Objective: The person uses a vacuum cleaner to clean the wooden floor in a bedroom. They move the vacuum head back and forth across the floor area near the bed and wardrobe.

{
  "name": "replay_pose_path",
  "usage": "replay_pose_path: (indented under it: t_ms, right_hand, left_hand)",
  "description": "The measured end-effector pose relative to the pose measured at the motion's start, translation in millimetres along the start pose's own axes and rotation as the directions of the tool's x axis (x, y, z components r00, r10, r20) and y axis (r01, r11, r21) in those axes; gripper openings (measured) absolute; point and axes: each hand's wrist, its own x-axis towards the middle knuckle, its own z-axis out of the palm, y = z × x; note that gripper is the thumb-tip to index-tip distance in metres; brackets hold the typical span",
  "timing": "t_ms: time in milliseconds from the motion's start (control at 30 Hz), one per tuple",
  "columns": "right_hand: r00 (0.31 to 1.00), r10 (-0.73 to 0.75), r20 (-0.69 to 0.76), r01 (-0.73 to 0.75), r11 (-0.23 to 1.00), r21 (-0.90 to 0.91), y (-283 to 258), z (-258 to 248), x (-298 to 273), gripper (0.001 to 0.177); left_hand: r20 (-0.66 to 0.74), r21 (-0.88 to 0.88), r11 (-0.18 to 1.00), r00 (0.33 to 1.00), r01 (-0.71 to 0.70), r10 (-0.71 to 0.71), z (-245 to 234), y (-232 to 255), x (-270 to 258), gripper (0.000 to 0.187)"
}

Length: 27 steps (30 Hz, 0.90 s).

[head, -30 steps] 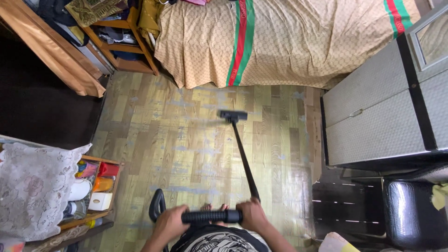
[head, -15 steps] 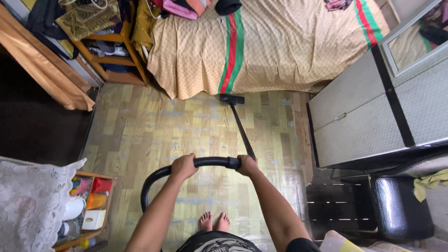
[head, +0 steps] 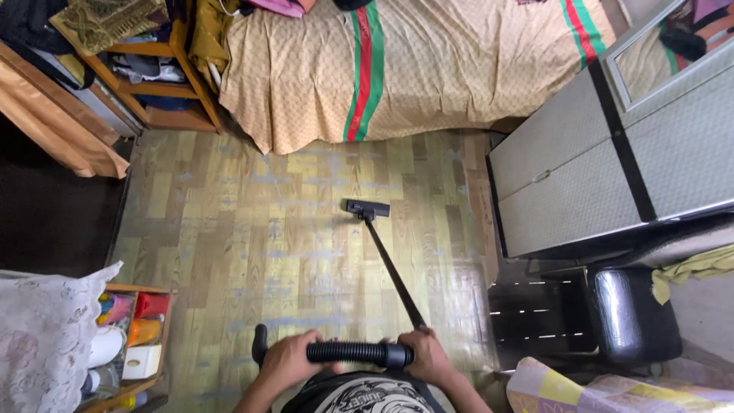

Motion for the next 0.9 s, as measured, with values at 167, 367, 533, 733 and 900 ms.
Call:
replay_pose_path:
  t_ms: [167,367,533,733,900]
  right_hand:
    - [0.996,0.094,0.006,-0.093,0.987,-0.134,31.0,-3.4,71.1,0.021]
    - [0.948,0.316,0.022,-0.305,0.929,-0.209,101.4,-34.6,172.0,0.027]
    - [0.942,0.334,0.010,-0.323,0.917,-0.233,132.5,-62.4,148.4,0.023]
    - [0.998,0.034,0.050,-0.014,0.937,-0.349,131.8,-83.1,16.7,0.013]
    - [0.992,-0.095,0.087,0.108,0.982,-0.155,121.0,-115.7,-61.8,0.004]
  left_hand:
    - [-0.129,-0.001,0.998,0.990,-0.058,0.058,-33.0,17.2,50.0,0.021]
    - [-0.291,0.070,0.997,0.955,-0.040,0.059,-41.0,48.8,152.3,0.018]
    - [-0.355,0.097,0.995,0.934,-0.019,0.052,-8.7,90.2,162.2,0.019]
    - [-0.188,0.028,0.999,0.981,-0.042,0.047,58.8,135.6,64.3,0.020]
    - [-0.124,-0.204,0.977,0.988,0.061,-0.088,99.2,170.3,15.4,0.033]
